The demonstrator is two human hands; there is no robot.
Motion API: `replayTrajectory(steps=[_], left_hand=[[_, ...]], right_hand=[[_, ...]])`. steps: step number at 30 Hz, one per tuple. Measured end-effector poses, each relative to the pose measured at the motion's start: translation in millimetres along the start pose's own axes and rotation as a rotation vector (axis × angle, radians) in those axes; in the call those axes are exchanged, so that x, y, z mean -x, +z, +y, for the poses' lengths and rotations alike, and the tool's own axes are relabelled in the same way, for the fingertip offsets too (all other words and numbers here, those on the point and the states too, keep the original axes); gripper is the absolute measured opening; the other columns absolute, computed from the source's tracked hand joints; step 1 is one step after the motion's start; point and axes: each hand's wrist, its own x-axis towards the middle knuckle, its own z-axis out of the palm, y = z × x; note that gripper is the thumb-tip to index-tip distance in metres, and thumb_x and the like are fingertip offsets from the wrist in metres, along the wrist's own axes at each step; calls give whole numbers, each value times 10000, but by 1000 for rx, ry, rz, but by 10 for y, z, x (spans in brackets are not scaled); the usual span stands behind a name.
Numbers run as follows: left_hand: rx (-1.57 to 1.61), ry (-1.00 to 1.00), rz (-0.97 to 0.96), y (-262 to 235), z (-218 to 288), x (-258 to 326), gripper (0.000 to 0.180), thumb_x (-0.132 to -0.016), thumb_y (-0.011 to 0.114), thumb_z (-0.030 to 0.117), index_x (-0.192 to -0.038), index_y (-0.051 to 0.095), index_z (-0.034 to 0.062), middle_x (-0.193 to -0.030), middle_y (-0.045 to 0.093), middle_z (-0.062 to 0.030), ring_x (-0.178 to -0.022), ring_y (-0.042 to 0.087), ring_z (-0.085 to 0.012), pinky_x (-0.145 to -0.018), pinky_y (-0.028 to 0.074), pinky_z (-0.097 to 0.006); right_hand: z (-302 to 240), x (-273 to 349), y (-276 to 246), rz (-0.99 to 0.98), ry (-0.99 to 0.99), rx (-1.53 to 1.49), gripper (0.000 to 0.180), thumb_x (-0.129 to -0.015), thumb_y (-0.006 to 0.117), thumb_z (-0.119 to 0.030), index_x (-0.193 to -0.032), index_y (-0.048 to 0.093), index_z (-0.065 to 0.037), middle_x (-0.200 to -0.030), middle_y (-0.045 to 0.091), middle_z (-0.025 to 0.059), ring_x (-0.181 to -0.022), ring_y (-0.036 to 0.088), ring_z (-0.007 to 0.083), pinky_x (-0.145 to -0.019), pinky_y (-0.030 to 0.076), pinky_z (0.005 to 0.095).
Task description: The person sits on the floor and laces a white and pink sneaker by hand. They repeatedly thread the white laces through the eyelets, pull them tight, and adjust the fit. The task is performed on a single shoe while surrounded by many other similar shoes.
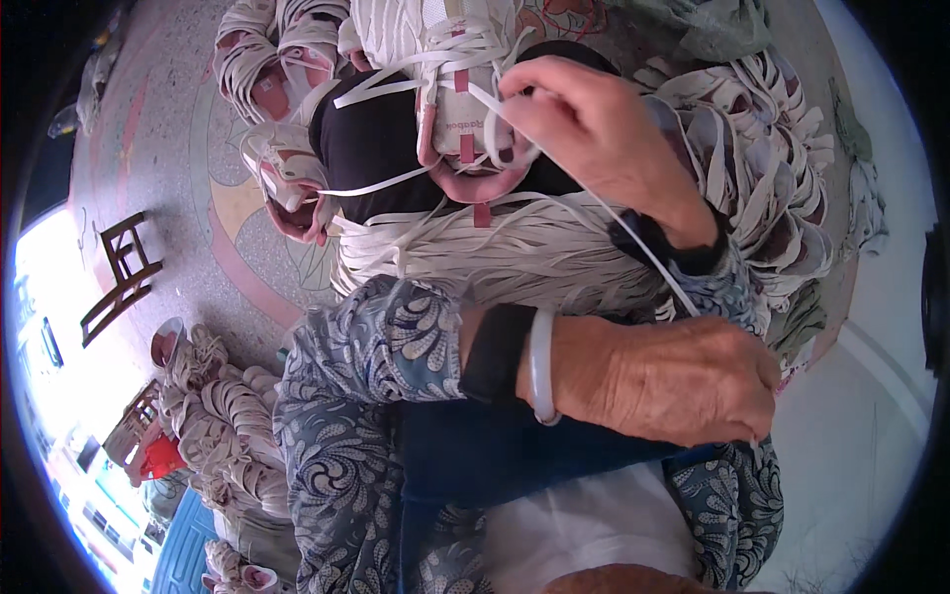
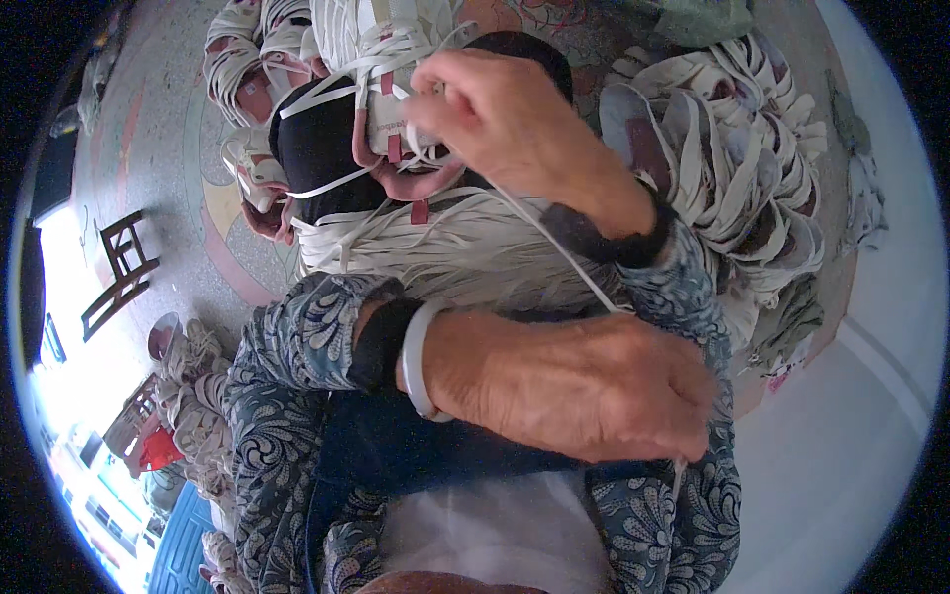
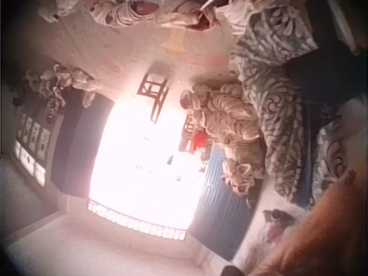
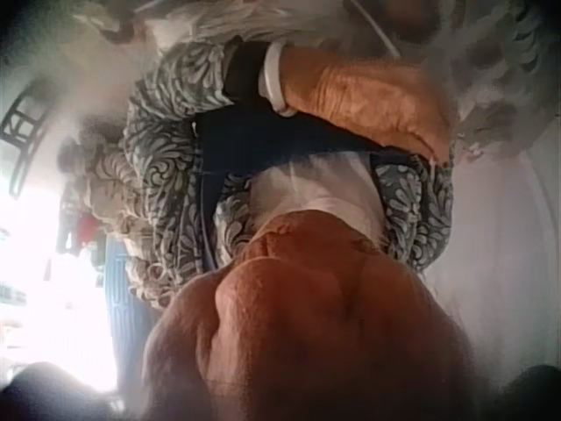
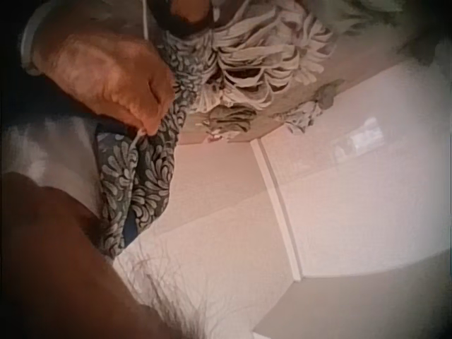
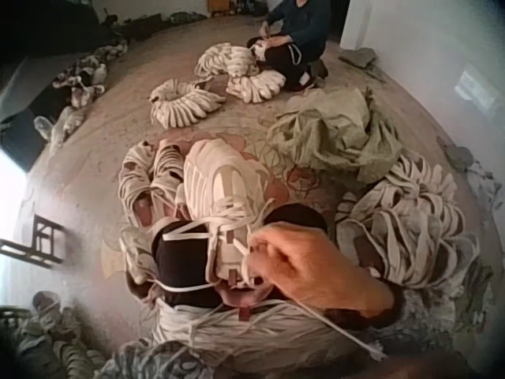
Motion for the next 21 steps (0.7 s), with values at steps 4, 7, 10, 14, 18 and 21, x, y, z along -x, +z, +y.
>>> replayTrajectory(steps=[4,7,10,14,18,21], left_hand=[[-21,-17,-11,81,71,-57,125,-813,613,72,-765,524,-1,-737,509,-122,-750,544,-322,-670,474,-414],[4,-49,1,43,75,-4,124,-807,629,74,-770,533,6,-734,504,-114,-742,539,-316,-689,469,-413],[-71,-41,36,-40,162,61,102,-816,636,69,-797,551,15,-759,525,-109,-766,554,-306,-727,466,-411],[-3,-173,60,-313,236,294,61,-854,628,67,-867,587,25,-808,560,-116,-829,573,-305,-770,455,-405],[310,-589,187,-634,506,646,199,-946,537,91,-1140,525,45,-799,595,-62,-656,573,-137,-597,456,-252],[195,-608,516,-779,665,885,290,-980,473,126,-1261,456,55,-741,570,-8,-566,495,-45,-512,390,-182]], right_hand=[[88,-251,117,-94,-113,375,252,-842,618,-259,-790,610,-12,-638,595,155,-543,560,289,-547,457,364],[153,-293,134,-152,-157,351,249,-832,612,-235,-725,584,-12,-605,586,143,-519,552,289,-515,433,372],[-42,-250,-249,-357,-138,40,238,-834,595,-216,-693,580,-25,-564,563,103,-482,543,240,-474,408,332],[-156,502,-1161,-405,-459,-382,236,-755,745,-254,-701,619,-62,-526,502,21,-448,514,160,-423,368,310],[-226,639,-1212,-788,-256,-282,154,-784,722,-146,-724,636,-32,-608,520,63,-502,538,196,-443,380,321],[-217,667,-1185,-684,-3,-41,102,-802,687,-97,-751,639,-23,-641,515,59,-544,511,168,-490,374,296]])
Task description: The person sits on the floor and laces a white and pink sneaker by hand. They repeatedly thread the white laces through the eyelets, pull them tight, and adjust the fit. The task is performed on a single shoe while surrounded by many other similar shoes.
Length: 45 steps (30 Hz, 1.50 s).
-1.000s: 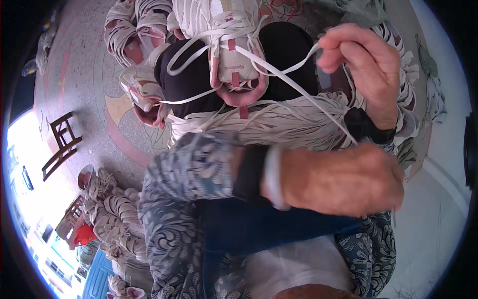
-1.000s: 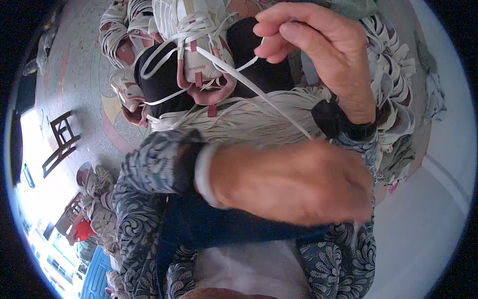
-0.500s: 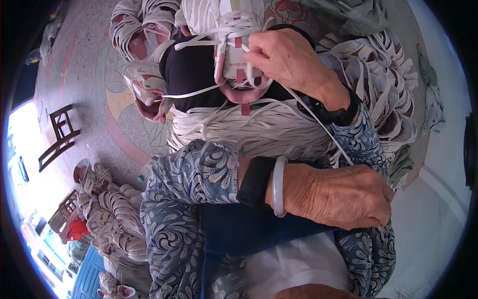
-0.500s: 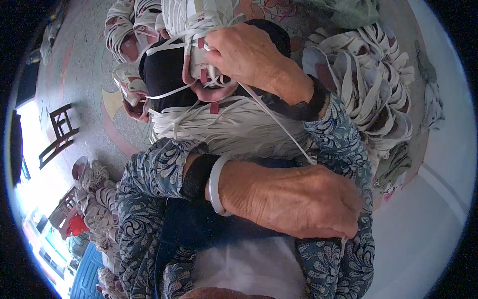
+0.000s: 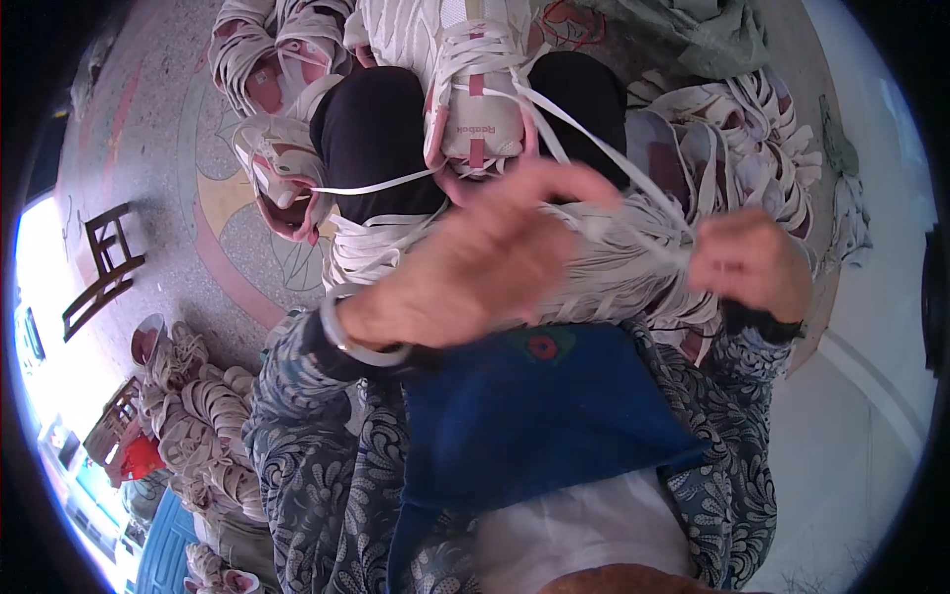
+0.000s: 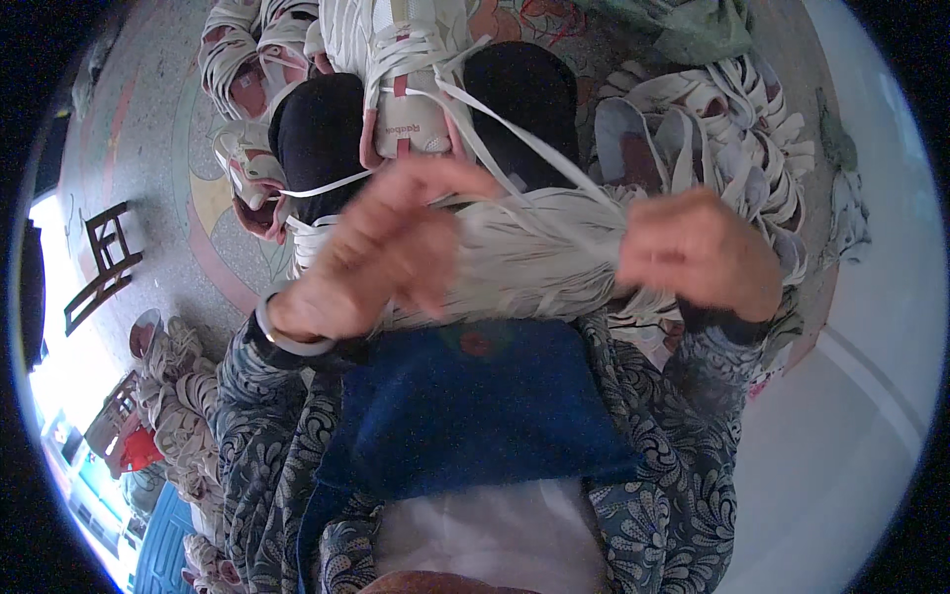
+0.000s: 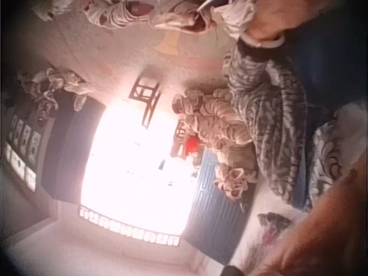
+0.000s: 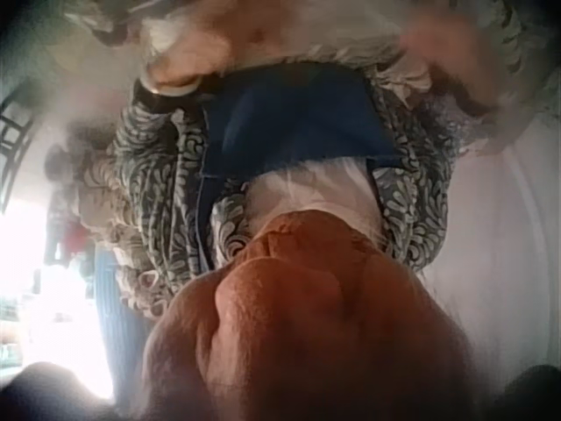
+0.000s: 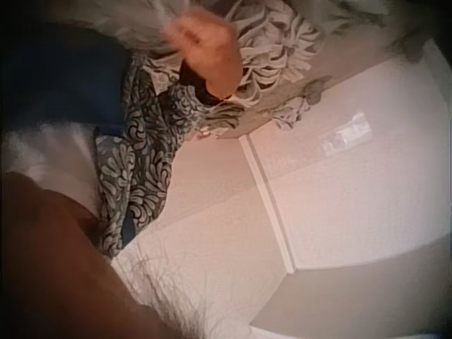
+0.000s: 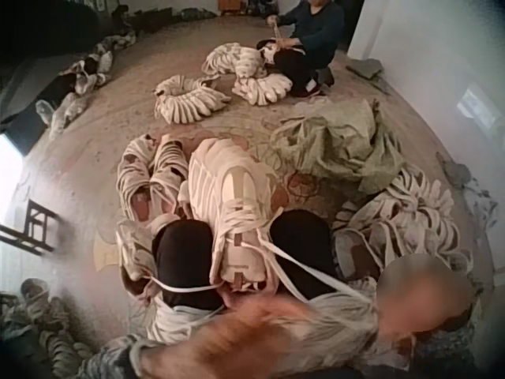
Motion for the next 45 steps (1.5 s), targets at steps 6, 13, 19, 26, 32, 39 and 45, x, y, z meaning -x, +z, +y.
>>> replayTrajectory(steps=[6,13,19,26,32,39,45], left_hand=[[-498,40,653,-596,118,37,150,-931,580,125,-1026,630,20,-796,606,39,-651,469,-24,-547,373,-189],[-1169,213,741,-924,-42,-273,195,-854,663,160,-961,645,-2,-777,642,-93,-701,627,-161,-648,494,-298],[-1327,250,669,-904,19,-369,163,-829,658,126,-952,634,21,-787,631,-122,-701,650,-245,-624,505,-336],[-1430,340,639,-967,-29,-466,158,-846,638,141,-949,626,23,-823,622,-140,-728,641,-313,-652,508,-369],[-410,-192,466,-1141,194,-323,190,-945,557,202,-973,584,17,-664,477,41,-520,397,-31,-457,342,-212],[-141,-210,552,-1163,232,-278,251,-962,542,244,-1034,572,6,-612,395,66,-462,306,-14,-399,253,-182],[-479,-219,565,-1117,195,-325,291,-960,543,269,-1026,580,-12,-602,437,42,-455,366,-30,-407,300,-189]], right_hand=[[14,-153,-7,430,217,203,82,-804,681,-88,-804,636,-20,-637,490,24,-554,432,94,-511,346,254],[165,-1006,291,719,-71,288,110,-819,672,-121,-858,632,-25,-653,520,78,-581,538,201,-553,429,320],[286,-1386,403,695,-69,449,133,-814,673,-156,-866,616,-47,-733,559,89,-649,580,264,-586,465,371],[418,-1519,503,759,-88,482,157,-814,690,-106,-950,630,-56,-763,542,69,-617,570,211,-564,462,336],[412,-1469,442,744,-108,466,134,-817,691,-97,-930,635,-53,-761,540,57,-617,570,190,-560,459,306],[478,-1383,403,717,-20,388,145,-806,688,-155,-899,631,-59,-762,566,92,-672,594,269,-604,483,371],[431,-1476,485,785,-134,500,184,-793,698,-201,-898,625,-69,-802,563,76,-674,609,264,-600,506,373]])
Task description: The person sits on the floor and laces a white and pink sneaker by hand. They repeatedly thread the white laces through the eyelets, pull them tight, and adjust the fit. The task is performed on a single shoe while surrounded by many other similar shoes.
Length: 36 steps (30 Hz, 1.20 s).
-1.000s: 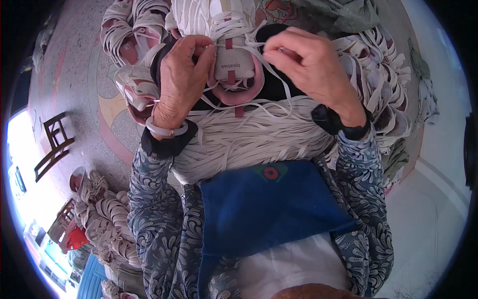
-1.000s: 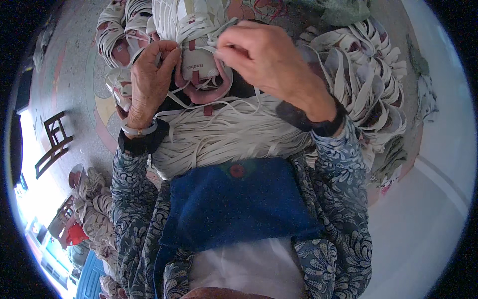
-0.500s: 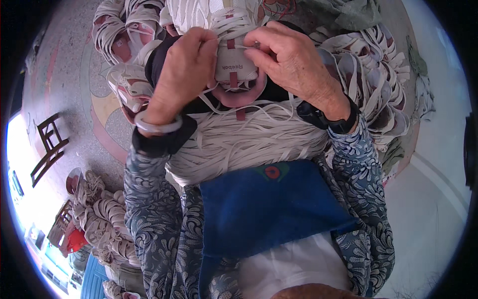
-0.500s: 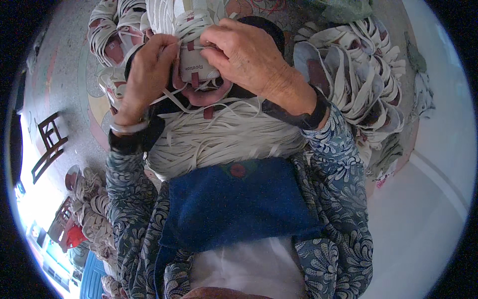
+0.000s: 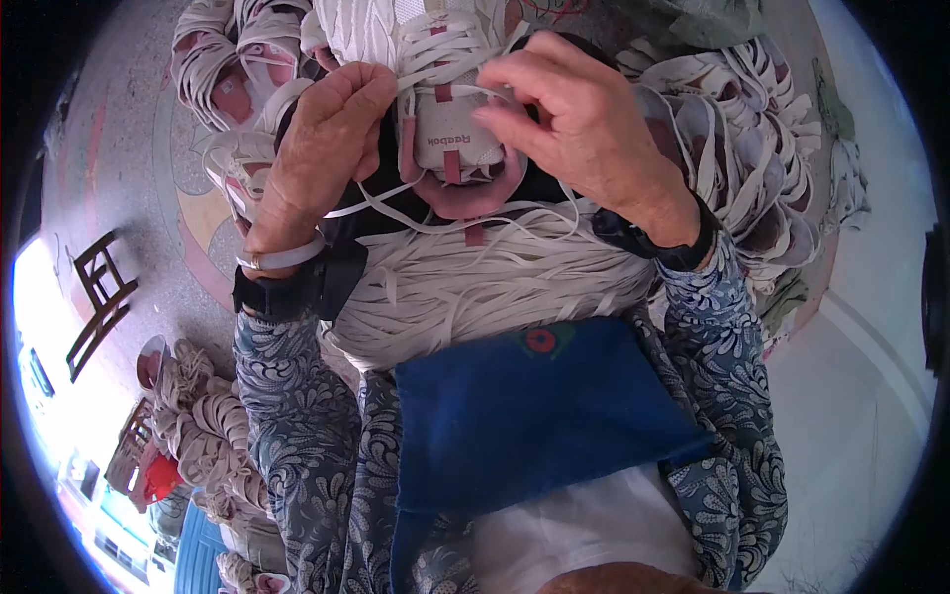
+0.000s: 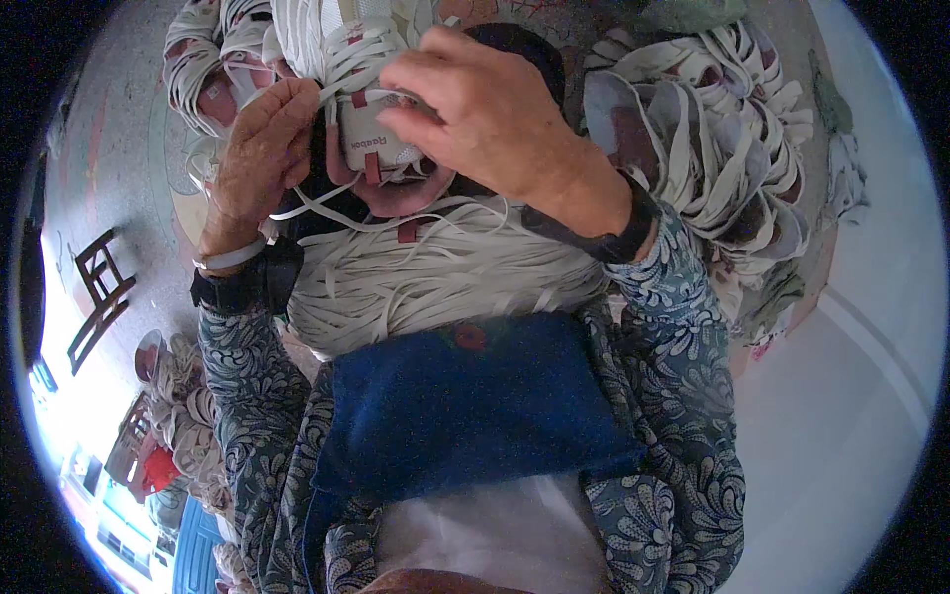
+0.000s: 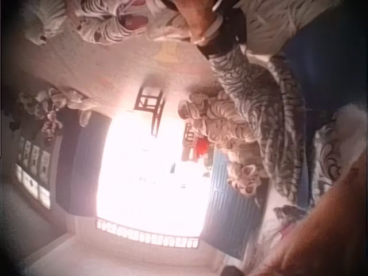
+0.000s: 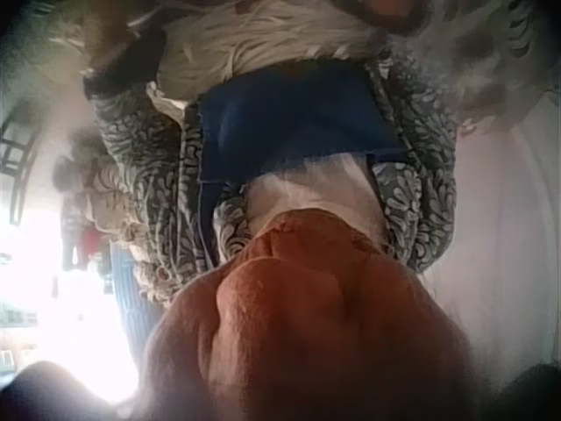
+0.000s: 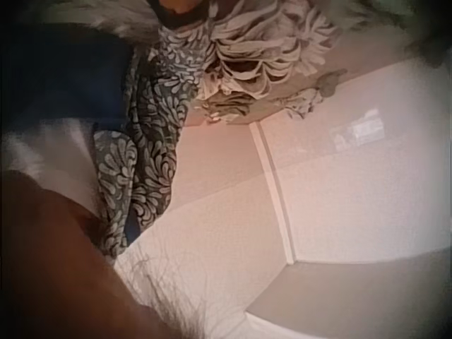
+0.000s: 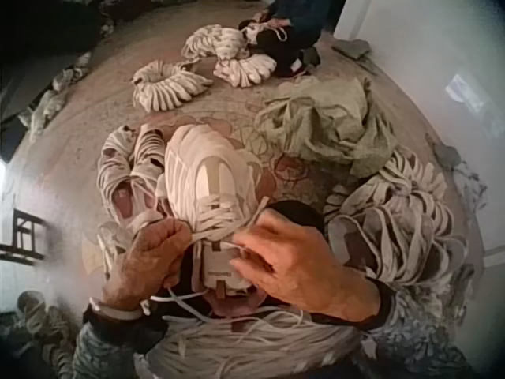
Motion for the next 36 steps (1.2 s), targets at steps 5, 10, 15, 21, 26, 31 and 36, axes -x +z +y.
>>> replayTrajectory(steps=[5,10,15,21,26,31,36], left_hand=[[43,-14,17,18,14,14,295,-963,536,273,-1014,587,-13,-602,451,39,-452,381,-30,-407,313,-189],[52,-1,9,25,2,6,280,-965,530,266,-1008,594,-3,-609,450,44,-454,379,-27,-406,314,-187],[-40,26,36,59,-12,8,245,-951,534,232,-990,596,-1,-615,500,1,-460,426,-54,-426,371,-223],[-373,336,180,155,-157,-73,214,-929,530,174,-955,564,-35,-712,611,-167,-655,628,-225,-635,492,-348],[-427,362,233,194,-144,-27,184,-915,550,157,-943,568,-24,-733,617,-177,-706,643,-254,-651,494,-348],[-363,357,271,219,-166,-23,158,-890,595,137,-949,575,-8,-749,618,-143,-675,626,-209,-633,494,-322],[-165,286,251,278,-126,185,144,-839,645,82,-953,588,15,-740,584,-91,-649,587,-175,-617,487,-305]], right_hand=[[4,-88,97,-83,12,79,151,-805,687,-157,-896,604,-68,-814,544,66,-678,612,247,-601,503,351],[-11,-188,63,-96,-136,169,122,-804,676,-111,-867,585,-60,-817,529,70,-658,591,258,-591,488,342],[-145,-227,-93,-143,-212,319,130,-797,669,-94,-842,554,-55,-816,512,70,-635,577,256,-543,473,338],[-76,-176,-173,-152,-249,282,126,-766,654,-46,-789,530,-51,-779,481,72,-612,568,242,-498,451,328],[-195,-95,-350,-232,-318,397,120,-710,609,-126,-743,508,-70,-750,461,51,-640,585,201,-541,498,330],[-45,3,-403,-228,-313,421,125,-724,622,-116,-738,505,-75,-729,445,58,-614,570,216,-537,487,339],[-73,9,-361,-145,-10,116,101,-793,659,-118,-842,580,-79,-748,503,73,-626,589,261,-544,488,356]])
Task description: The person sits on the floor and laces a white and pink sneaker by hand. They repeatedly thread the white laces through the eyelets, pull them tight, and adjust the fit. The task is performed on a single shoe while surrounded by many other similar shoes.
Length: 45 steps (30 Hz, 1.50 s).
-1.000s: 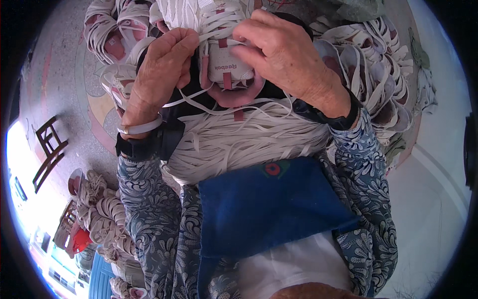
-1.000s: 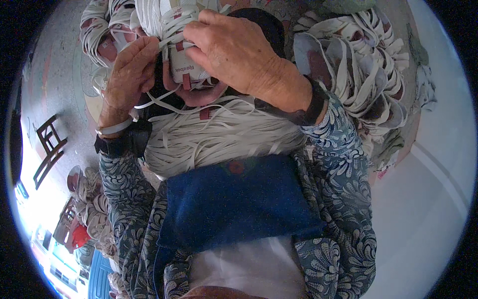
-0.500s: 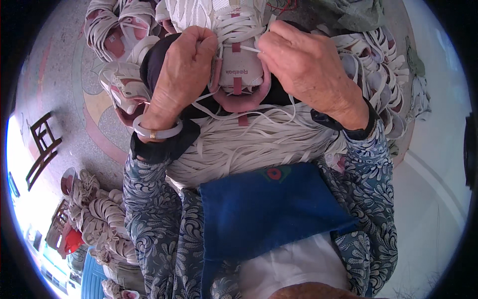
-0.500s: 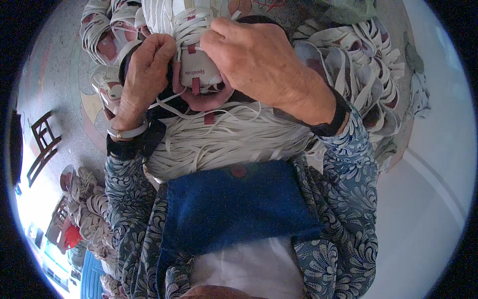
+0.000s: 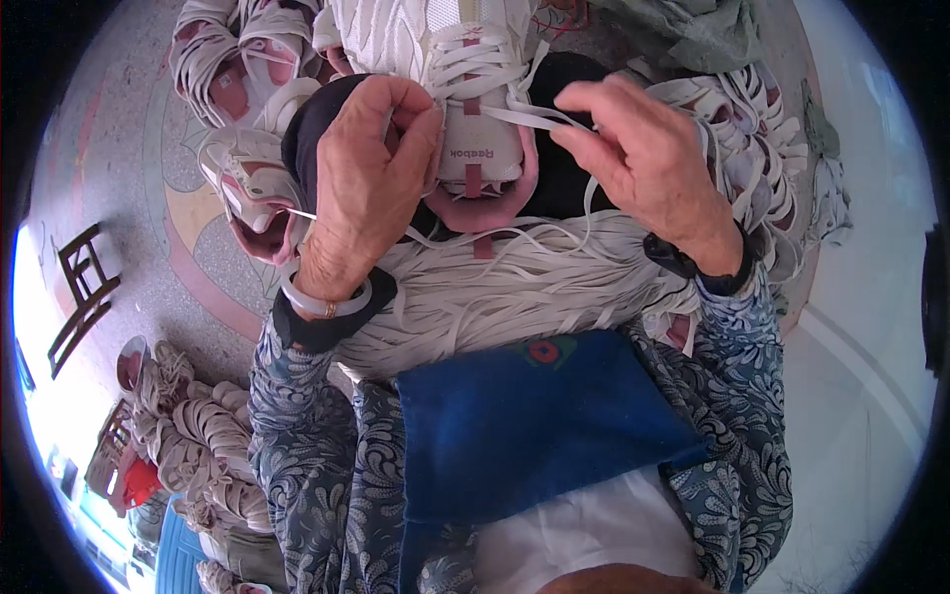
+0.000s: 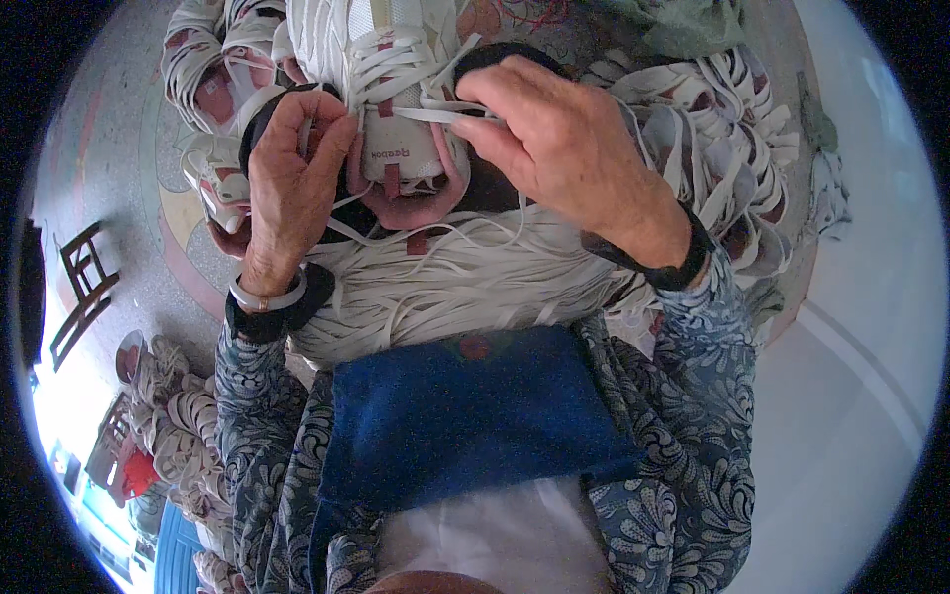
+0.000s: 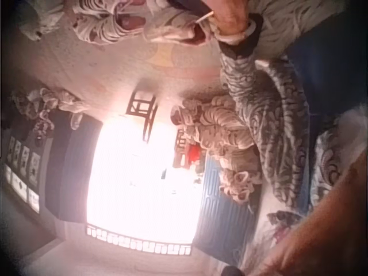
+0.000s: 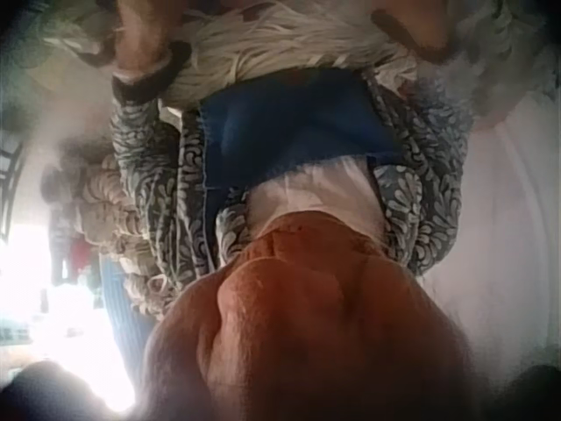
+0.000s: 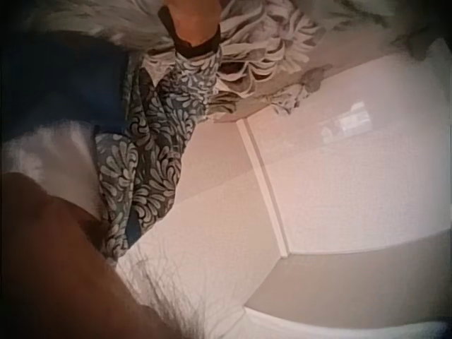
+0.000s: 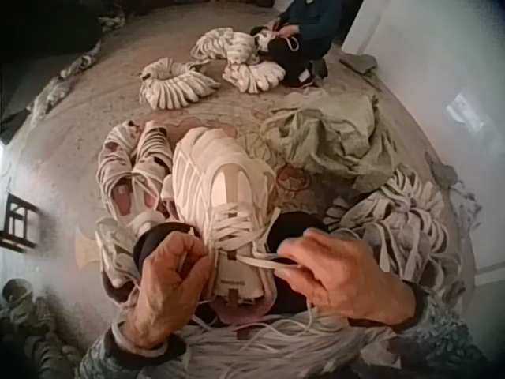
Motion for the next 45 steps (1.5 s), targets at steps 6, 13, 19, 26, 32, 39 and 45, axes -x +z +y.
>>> replayTrajectory(steps=[6,13,19,26,32,39,45], left_hand=[[-384,362,36,34,-7,-41,156,-793,646,38,-945,609,42,-803,572,-93,-686,611,-224,-595,487,-342],[-539,412,64,20,16,-56,186,-778,601,-2,-950,611,68,-805,562,-102,-682,607,-281,-595,493,-357],[-626,478,-33,8,43,-155,142,-776,599,-13,-896,608,62,-806,553,-102,-654,584,-276,-584,474,-361],[-256,196,-160,-174,-99,-196,129,-769,628,-30,-869,595,44,-785,510,-8,-618,495,-74,-556,416,-242],[-485,427,-17,-45,-44,-178,138,-766,663,17,-881,587,28,-792,557,-37,-582,519,-96,-536,445,-266],[-261,-9,-142,-185,45,-123,174,-798,685,102,-864,572,-13,-695,600,-50,-598,585,-98,-559,486,-258],[-172,35,-147,-202,-79,-91,188,-773,697,112,-841,569,-8,-662,589,-40,-588,574,-91,-559,485,-257]], right_hand=[[49,-133,254,79,-93,19,199,-793,719,-102,-962,624,-63,-768,529,52,-601,549,183,-523,446,306],[55,-11,246,127,118,-152,196,-790,721,-94,-956,626,-52,-793,542,51,-645,584,173,-552,472,303],[77,-58,275,114,10,-171,157,-792,724,-93,-909,631,-45,-779,543,53,-632,589,170,-544,468,287],[115,-36,317,141,14,-209,153,-784,737,-117,-884,644,-47,-771,551,51,-619,587,180,-539,468,289],[-53,-170,459,116,-17,-132,121,-790,658,-178,-801,621,-64,-776,544,77,-697,619,270,-605,519,369],[-223,-288,591,100,-112,217,124,-728,689,-113,-808,599,-82,-767,481,41,-625,601,199,-534,486,314],[-201,-425,601,-9,-124,183,154,-698,644,-180,-698,609,-30,-744,573,86,-678,649,229,-541,525,336]])
